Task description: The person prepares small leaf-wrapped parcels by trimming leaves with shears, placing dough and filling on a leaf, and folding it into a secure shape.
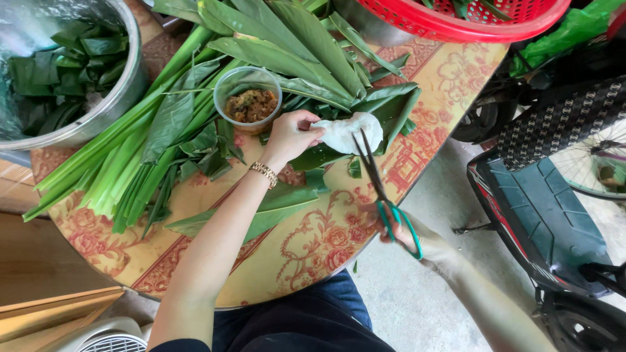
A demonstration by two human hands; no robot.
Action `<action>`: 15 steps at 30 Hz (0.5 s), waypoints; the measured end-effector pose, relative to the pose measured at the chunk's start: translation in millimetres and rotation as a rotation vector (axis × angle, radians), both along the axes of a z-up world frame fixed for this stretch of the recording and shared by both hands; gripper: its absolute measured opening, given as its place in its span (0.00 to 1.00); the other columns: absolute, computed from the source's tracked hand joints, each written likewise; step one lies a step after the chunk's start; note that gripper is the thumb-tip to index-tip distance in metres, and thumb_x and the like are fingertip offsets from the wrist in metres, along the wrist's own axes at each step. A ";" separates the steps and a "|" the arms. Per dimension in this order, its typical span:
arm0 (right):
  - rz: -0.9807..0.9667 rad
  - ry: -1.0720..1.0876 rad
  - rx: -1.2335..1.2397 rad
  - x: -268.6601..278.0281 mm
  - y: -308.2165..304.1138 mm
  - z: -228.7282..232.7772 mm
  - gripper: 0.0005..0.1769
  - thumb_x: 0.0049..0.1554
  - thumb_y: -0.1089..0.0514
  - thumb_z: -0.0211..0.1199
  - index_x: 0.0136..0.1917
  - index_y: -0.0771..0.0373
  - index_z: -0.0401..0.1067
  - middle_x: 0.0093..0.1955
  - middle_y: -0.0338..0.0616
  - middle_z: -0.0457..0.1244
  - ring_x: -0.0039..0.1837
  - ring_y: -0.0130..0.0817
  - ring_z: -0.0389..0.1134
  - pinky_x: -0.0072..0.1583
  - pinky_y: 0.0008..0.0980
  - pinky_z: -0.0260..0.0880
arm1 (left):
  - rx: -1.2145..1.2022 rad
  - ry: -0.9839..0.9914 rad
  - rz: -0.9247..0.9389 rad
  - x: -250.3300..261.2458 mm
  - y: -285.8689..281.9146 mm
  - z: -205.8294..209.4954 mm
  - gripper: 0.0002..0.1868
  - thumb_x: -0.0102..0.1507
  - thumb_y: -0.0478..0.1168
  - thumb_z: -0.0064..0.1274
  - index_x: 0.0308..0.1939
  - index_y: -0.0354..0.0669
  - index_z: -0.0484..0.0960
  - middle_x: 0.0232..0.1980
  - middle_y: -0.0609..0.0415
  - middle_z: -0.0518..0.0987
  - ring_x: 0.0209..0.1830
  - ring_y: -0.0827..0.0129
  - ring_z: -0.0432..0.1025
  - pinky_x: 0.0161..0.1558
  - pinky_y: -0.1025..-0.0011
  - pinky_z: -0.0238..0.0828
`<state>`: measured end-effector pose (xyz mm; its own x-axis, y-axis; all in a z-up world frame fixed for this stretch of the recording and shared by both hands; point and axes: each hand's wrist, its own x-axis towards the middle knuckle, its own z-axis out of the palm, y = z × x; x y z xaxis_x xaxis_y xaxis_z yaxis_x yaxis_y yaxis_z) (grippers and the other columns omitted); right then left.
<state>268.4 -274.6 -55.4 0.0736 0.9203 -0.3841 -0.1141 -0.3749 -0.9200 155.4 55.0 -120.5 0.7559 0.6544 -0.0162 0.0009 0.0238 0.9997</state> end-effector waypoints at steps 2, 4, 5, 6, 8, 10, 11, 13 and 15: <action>0.004 0.122 -0.023 -13.8 1.4 -1.6 0.67 0.39 0.12 0.62 0.73 0.64 0.62 0.53 0.34 0.58 0.52 0.23 0.56 0.53 0.28 0.61 | -0.076 -0.061 -0.018 2.3 1.7 1.9 0.15 0.61 0.32 0.61 0.50 0.26 0.81 0.42 0.46 0.86 0.36 0.72 0.82 0.37 0.78 0.81; 0.016 0.299 0.041 -32.2 1.7 -7.2 0.66 0.44 0.13 0.61 0.74 0.68 0.62 0.53 0.37 0.55 0.50 0.27 0.53 0.53 0.31 0.59 | -0.137 -0.065 -0.020 4.2 1.8 5.7 0.16 0.61 0.32 0.60 0.50 0.25 0.80 0.43 0.45 0.85 0.37 0.70 0.82 0.38 0.78 0.81; 0.025 0.341 0.044 -35.3 4.8 -8.9 0.64 0.46 0.15 0.60 0.75 0.67 0.61 0.54 0.37 0.56 0.50 0.27 0.53 0.53 0.31 0.59 | -0.168 -0.066 -0.020 4.4 1.0 8.0 0.16 0.61 0.32 0.60 0.51 0.25 0.79 0.43 0.44 0.85 0.37 0.69 0.83 0.39 0.77 0.81; 0.031 0.387 0.044 -40.8 6.7 -11.8 0.62 0.47 0.16 0.59 0.75 0.65 0.60 0.55 0.37 0.57 0.49 0.26 0.53 0.52 0.30 0.58 | -0.187 -0.071 -0.016 2.8 -0.7 9.9 0.16 0.61 0.32 0.60 0.51 0.25 0.79 0.43 0.44 0.85 0.37 0.69 0.83 0.39 0.78 0.81; 0.020 0.474 0.046 -48.2 14.2 -17.4 0.57 0.51 0.18 0.57 0.75 0.65 0.60 0.57 0.38 0.58 0.50 0.26 0.54 0.53 0.31 0.59 | -0.222 -0.080 -0.012 0.5 -2.4 15.9 0.17 0.61 0.32 0.60 0.51 0.26 0.79 0.43 0.44 0.85 0.37 0.69 0.83 0.40 0.78 0.81; -0.016 0.553 0.047 -51.8 25.4 -22.5 0.54 0.56 0.21 0.54 0.74 0.68 0.60 0.58 0.39 0.59 0.51 0.27 0.55 0.55 0.32 0.60 | -0.201 -0.087 -0.026 -0.2 -6.3 21.8 0.16 0.61 0.32 0.61 0.50 0.26 0.79 0.42 0.44 0.85 0.37 0.70 0.83 0.39 0.78 0.81; -0.033 0.568 0.038 -52.0 29.3 -23.7 0.53 0.56 0.21 0.52 0.74 0.68 0.61 0.57 0.38 0.60 0.50 0.27 0.55 0.54 0.32 0.60 | -0.191 -0.091 -0.032 -0.5 -8.0 24.2 0.16 0.60 0.33 0.61 0.50 0.26 0.79 0.41 0.44 0.85 0.37 0.70 0.83 0.38 0.77 0.81; -0.065 0.601 0.015 -50.3 37.5 -25.5 0.53 0.58 0.21 0.49 0.74 0.70 0.62 0.56 0.38 0.60 0.48 0.27 0.55 0.52 0.32 0.61 | -0.114 -0.051 -0.019 -1.3 -11.3 26.9 0.16 0.60 0.33 0.61 0.49 0.26 0.80 0.41 0.45 0.86 0.36 0.70 0.82 0.37 0.77 0.80; -0.058 0.616 0.043 -47.9 45.6 -26.4 0.54 0.57 0.20 0.49 0.74 0.69 0.61 0.56 0.38 0.60 0.48 0.27 0.55 0.53 0.32 0.61 | -0.077 -0.042 -0.017 -1.4 -12.1 29.6 0.15 0.60 0.33 0.62 0.48 0.26 0.80 0.40 0.45 0.86 0.36 0.71 0.82 0.36 0.77 0.80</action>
